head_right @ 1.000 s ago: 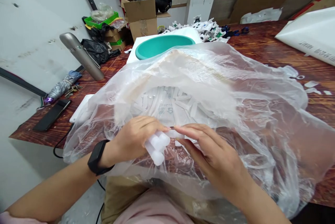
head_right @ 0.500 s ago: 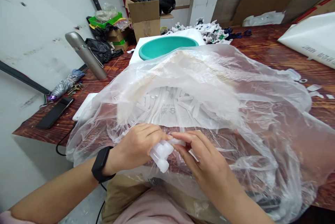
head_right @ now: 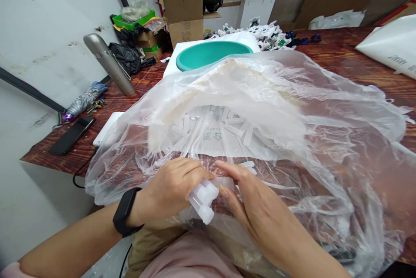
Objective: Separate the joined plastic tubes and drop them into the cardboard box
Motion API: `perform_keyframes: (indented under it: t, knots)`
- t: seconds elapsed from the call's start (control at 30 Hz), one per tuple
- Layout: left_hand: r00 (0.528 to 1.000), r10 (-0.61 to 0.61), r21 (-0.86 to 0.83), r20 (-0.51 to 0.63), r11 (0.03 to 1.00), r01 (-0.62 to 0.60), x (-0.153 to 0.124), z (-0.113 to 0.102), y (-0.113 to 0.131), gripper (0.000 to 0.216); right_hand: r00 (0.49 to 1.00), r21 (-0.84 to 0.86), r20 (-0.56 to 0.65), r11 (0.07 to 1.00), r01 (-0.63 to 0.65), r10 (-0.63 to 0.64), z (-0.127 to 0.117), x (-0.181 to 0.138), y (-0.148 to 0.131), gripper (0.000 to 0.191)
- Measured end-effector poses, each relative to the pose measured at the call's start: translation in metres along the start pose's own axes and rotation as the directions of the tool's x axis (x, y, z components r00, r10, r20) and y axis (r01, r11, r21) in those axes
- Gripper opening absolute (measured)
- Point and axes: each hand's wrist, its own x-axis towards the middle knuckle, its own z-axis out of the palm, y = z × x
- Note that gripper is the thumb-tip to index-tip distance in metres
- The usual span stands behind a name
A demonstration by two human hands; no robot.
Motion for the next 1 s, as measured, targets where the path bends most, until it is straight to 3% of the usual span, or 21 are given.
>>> perform_keyframes:
  t: [0.07,0.2,0.33,0.67,0.8,0.9,1.0]
  knots:
    - [1.0,0.01,-0.02,-0.014,1.0,-0.01,0.0,0.0,0.001,0.02,0.999,0.0,0.027,0.999,0.034,-0.034,-0.001,0.0,0.0,0.033]
    - [0.999,0.008,-0.063,-0.032,0.998,-0.01,-0.001,0.001,0.003,0.016,0.994,0.016,0.088,0.998,-0.058,0.056,-0.003,-0.002,0.001,0.037]
    - [0.999,-0.027,-0.094,-0.042,0.995,0.022,-0.006,0.003,0.002,0.015,0.997,0.013,0.075,1.0,0.01,-0.011,0.0,-0.006,0.001,0.036]
    - [0.983,0.118,0.145,-0.139,0.985,-0.097,-0.009,-0.004,0.012,0.025,0.999,0.001,0.047,1.0,0.013,-0.013,-0.007,-0.006,-0.006,0.034]
    - [0.985,0.11,0.17,-0.13,0.982,-0.087,-0.013,-0.002,0.012,0.025,0.991,0.049,0.029,0.99,0.132,-0.133,0.001,-0.005,-0.01,0.034]
    - [0.991,0.078,0.123,-0.11,0.99,-0.065,-0.019,0.0,0.014,0.024,0.998,0.116,0.049,0.992,0.044,-0.05,0.008,-0.009,-0.017,0.032]
    - [0.992,-0.056,-0.062,-0.111,0.997,0.05,-0.042,-0.01,0.017,0.02,0.991,0.17,0.125,0.982,-0.078,0.057,0.004,-0.011,-0.015,0.033]
